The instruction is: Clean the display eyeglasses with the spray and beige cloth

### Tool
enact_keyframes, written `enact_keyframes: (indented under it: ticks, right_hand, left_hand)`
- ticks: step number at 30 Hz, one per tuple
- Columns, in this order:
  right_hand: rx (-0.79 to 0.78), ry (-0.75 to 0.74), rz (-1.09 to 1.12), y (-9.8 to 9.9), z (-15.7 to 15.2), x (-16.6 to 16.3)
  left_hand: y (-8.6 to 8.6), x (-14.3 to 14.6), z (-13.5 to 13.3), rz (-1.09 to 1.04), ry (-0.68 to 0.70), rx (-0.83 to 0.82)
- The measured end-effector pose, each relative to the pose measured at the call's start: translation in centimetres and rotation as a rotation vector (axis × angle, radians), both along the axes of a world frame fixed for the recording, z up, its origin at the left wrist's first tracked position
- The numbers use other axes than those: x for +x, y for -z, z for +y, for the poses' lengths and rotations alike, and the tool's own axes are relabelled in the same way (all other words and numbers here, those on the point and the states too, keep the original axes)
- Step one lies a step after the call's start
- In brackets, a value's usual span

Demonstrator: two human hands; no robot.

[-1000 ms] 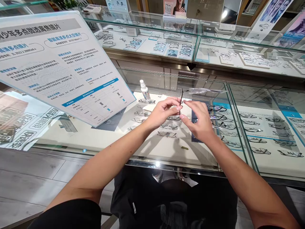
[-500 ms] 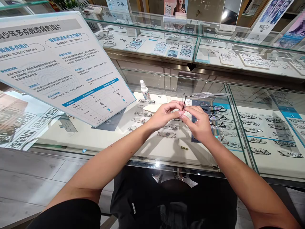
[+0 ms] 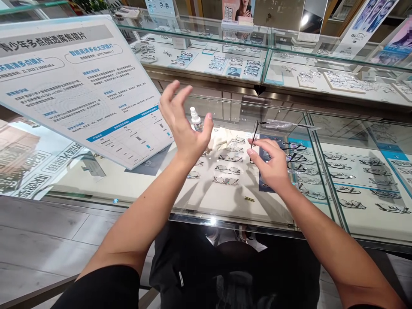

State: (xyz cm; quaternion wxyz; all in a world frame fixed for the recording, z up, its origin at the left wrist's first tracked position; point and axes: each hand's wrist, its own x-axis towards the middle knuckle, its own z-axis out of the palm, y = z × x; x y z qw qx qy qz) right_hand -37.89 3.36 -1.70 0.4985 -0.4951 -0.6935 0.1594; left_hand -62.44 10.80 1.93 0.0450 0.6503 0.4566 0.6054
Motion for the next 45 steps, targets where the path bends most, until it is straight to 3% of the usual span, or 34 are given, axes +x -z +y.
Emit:
enact_keyframes:
  ticks: [4, 10, 16, 23, 26, 29, 31, 33, 35, 38, 42, 45]
  right_hand:
    - [0.000, 0.010, -0.015, 0.0, 0.0, 0.0]
    - [0.025, 0.030, -0.006, -0.3, 0.0, 0.1]
    - [0.040, 0.026, -0.001, -0.5, -0.1, 0.3]
    - [0.043, 0.008, 0.003, -0.9, -0.2, 0.2]
    - [0.040, 0.014, 0.005, -1.3, -0.4, 0.3]
    - [0.048, 0.024, 0.012, -1.8, -0.4, 0.5]
    - [0.066, 0.032, 0.024, -2.2, -0.5, 0.8]
    - [0.079, 0.037, 0.032, -2.6, -0.5, 1.0]
    - [0.081, 0.030, 0.036, -3.0, -0.6, 1.1]
    - [0.051, -0.023, 0.053, -3.2, -0.9, 1.0]
    - [-0.034, -0.150, 0.121, -3.4, -1.2, 0.6]
    - [-0.094, -0.238, 0.180, -3.4, -1.4, 0.4]
  left_hand:
    - [1.0, -0.8, 2.0, -0.045, 0.011, -0.056]
    - [4.3, -1.6, 5.2, -0.113, 0.051, -0.205]
    - [6.8, -1.9, 6.3, -0.106, 0.102, -0.383]
    - [8.3, -2.0, 7.3, 0.009, -0.011, -0.513]
    - [7.9, -2.0, 7.4, -0.043, 0.010, -0.429]
    - [5.9, -1.5, 6.4, -0.133, 0.189, -0.253]
    - [4.0, -0.7, 5.0, -0.217, 0.371, -0.234]
    - [2.1, 0.1, 3.2, -0.325, 0.586, -0.353]
    - [0.7, 0.8, 1.6, -0.413, 0.830, -0.571]
    - [-0.4, 1.3, 0.0, -0.472, 1.078, -0.825]
    - [-0.5, 1.2, -0.3, -0.439, 1.231, -1.017]
    - [-0.3, 1.4, -0.3, -0.408, 1.279, -1.055]
